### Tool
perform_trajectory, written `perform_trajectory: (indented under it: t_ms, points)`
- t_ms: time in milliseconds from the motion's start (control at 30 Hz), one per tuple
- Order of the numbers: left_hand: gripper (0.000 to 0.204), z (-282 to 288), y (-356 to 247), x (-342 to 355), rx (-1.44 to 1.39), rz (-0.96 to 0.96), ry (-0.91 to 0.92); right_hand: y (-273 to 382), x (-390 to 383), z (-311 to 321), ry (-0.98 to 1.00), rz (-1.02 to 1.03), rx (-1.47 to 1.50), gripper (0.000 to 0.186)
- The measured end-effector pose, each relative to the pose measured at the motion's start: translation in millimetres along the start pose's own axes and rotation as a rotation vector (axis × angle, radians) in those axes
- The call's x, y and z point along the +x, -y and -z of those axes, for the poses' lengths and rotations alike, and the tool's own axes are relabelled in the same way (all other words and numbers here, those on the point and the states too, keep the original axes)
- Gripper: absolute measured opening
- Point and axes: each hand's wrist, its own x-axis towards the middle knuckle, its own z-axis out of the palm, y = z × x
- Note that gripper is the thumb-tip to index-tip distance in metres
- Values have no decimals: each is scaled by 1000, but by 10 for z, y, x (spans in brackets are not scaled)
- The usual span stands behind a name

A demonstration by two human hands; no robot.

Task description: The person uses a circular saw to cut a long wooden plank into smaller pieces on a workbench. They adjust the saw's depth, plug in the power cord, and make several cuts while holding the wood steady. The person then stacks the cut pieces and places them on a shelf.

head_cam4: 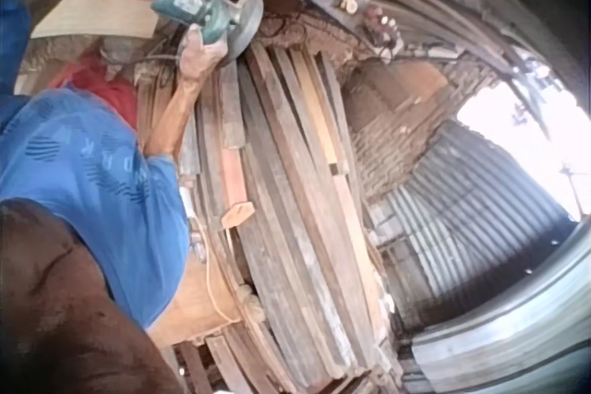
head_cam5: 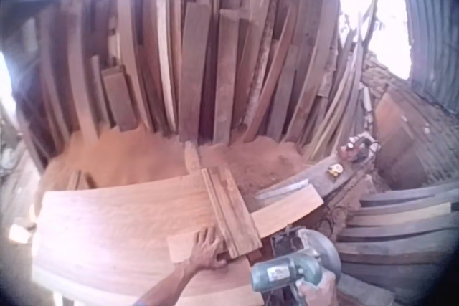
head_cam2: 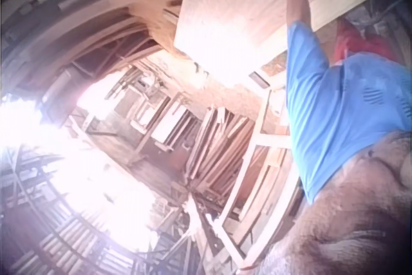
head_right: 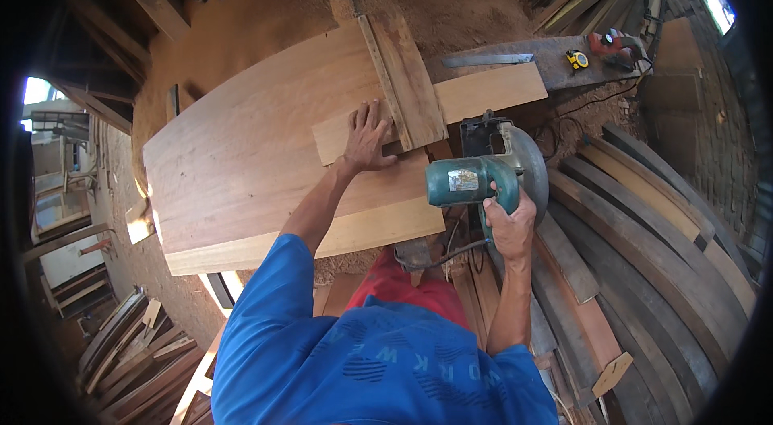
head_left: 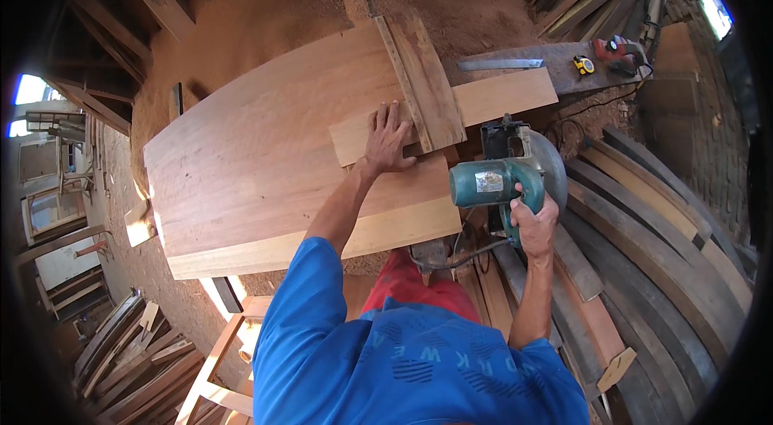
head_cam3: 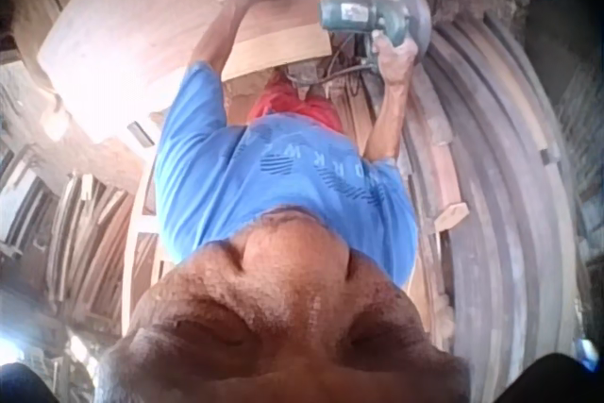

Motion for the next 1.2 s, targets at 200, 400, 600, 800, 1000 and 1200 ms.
perform_trajectory:
  t_ms: [200, 400, 600, 800, 1000, 1200]
  points:
    - [64, 62, 142, -65, 23, -197, 202, -30, 63, -3, 19, -9, -20, 29]
    - [61, -64, 191, -129, -11, -267, 84, -63, 99, -9, 28, -39, -20, 31]
    - [63, -97, 175, -125, 45, -245, 128, -88, 195, -92, 82, -42, -30, 30]
    - [70, -51, 115, -117, 25, 79, 33, -165, 335, -284, 152, -31, -84, 29]
    - [65, 31, 99, -239, 38, -153, 143, -256, 341, -365, 159, 9, -130, 30]
    - [61, -75, 122, -273, -64, -171, 102, -244, 331, -384, 178, 34, -132, 32]
